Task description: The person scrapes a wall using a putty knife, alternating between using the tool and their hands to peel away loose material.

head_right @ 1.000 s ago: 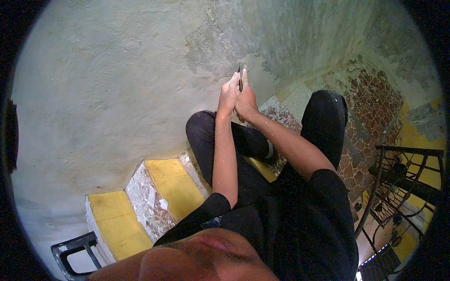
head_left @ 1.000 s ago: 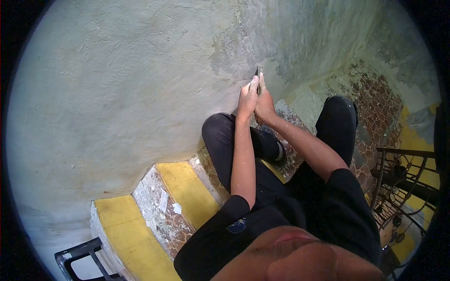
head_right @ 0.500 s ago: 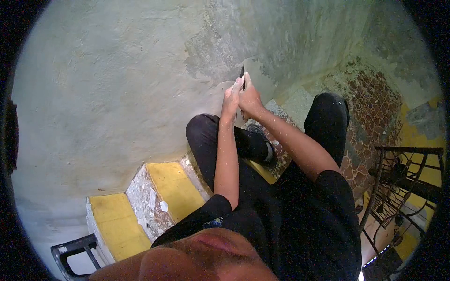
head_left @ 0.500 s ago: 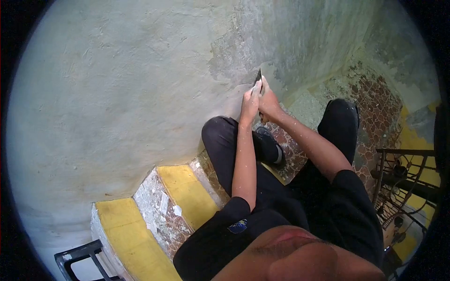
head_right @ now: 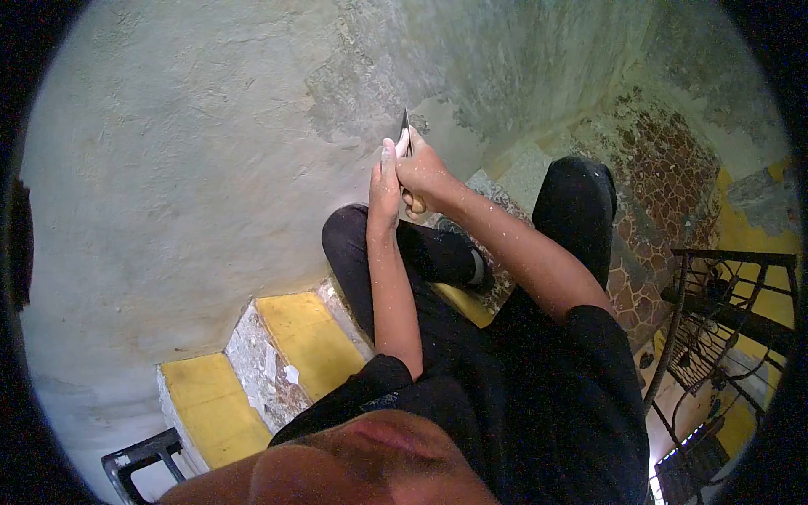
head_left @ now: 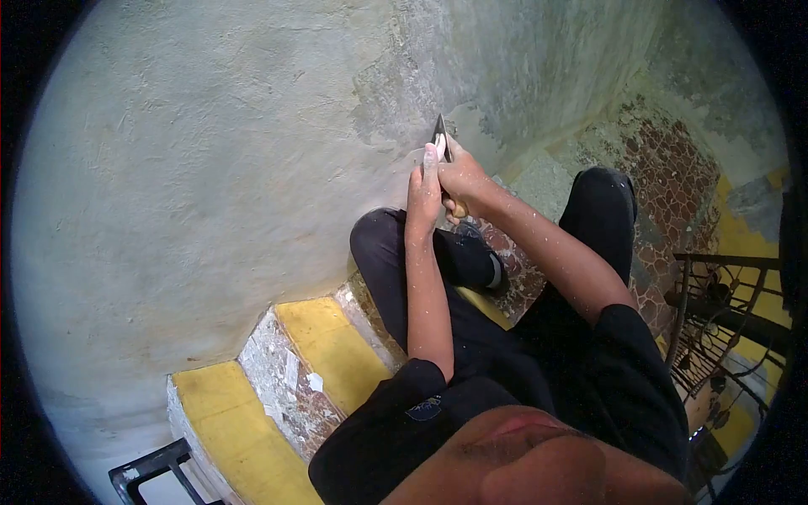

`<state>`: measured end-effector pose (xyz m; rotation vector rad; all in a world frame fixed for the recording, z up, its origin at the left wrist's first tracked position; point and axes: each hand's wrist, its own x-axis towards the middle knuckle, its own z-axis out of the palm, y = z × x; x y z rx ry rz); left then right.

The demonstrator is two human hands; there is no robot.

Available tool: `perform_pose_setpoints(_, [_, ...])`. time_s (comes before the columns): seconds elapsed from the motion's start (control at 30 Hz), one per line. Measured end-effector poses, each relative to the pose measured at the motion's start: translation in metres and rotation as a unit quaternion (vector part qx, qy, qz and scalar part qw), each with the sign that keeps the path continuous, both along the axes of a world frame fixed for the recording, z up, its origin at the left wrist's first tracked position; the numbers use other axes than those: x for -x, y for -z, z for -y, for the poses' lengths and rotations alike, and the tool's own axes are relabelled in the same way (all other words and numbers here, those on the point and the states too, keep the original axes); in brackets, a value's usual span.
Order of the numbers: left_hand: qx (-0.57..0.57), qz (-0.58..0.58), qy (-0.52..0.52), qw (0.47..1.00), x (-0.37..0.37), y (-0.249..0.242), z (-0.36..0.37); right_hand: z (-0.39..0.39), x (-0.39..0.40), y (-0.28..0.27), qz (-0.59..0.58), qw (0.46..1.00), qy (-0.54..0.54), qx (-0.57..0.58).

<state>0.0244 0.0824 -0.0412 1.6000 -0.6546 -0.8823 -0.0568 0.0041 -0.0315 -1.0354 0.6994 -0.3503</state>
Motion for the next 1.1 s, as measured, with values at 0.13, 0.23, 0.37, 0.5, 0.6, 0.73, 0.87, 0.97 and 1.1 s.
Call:
perform_pose_setpoints(0.13, [-0.059, -0.017, 0.031, 0.998, 0.006, -0.015, -0.003, 0.000, -0.008, 0.006, 0.017, 0.998, 0.031, -0.054])
perform_pose_setpoints(0.23, [-0.033, -0.005, 0.038, 0.999, 0.006, -0.001, 0.010, 0.033, -0.009, 0.013, 0.082, 0.982, -0.033, -0.166])
perform_pose_setpoints(0.37, [0.062, 0.048, 0.058, 0.995, -0.015, 0.038, 0.026, 0.042, 0.010, -0.009, 0.017, 0.990, -0.075, -0.114])
perform_pose_setpoints(0.5, [-0.018, 0.051, 0.062, 0.997, -0.005, 0.028, 0.019, 0.038, 0.016, -0.007, -0.016, 0.993, -0.083, -0.087])
perform_pose_setpoints(0.6, [0.010, 0.104, 0.050, 0.993, -0.007, 0.039, 0.022, 0.041, 0.021, -0.011, -0.027, 0.992, -0.095, -0.084])
perform_pose_setpoints(0.73, [-0.038, 0.110, 0.015, 0.993, -0.012, 0.037, 0.015, 0.044, 0.026, -0.021, 0.005, 0.988, -0.101, -0.112])
perform_pose_setpoints(0.87, [-0.027, 0.118, 0.024, 0.992, -0.002, 0.013, 0.009, 0.046, 0.025, -0.024, 0.038, 0.981, -0.106, -0.159])
perform_pose_setpoints(0.97, [0.009, 0.135, 0.002, 0.991, -0.001, 0.024, 0.015, 0.050, 0.026, -0.023, 0.058, 0.972, -0.113, -0.199])
perform_pose_setpoints(1.1, [0.074, 0.171, 0.036, 0.982, 0.005, 0.019, 0.022, 0.067, 0.026, -0.014, 0.080, 0.946, -0.117, -0.293])
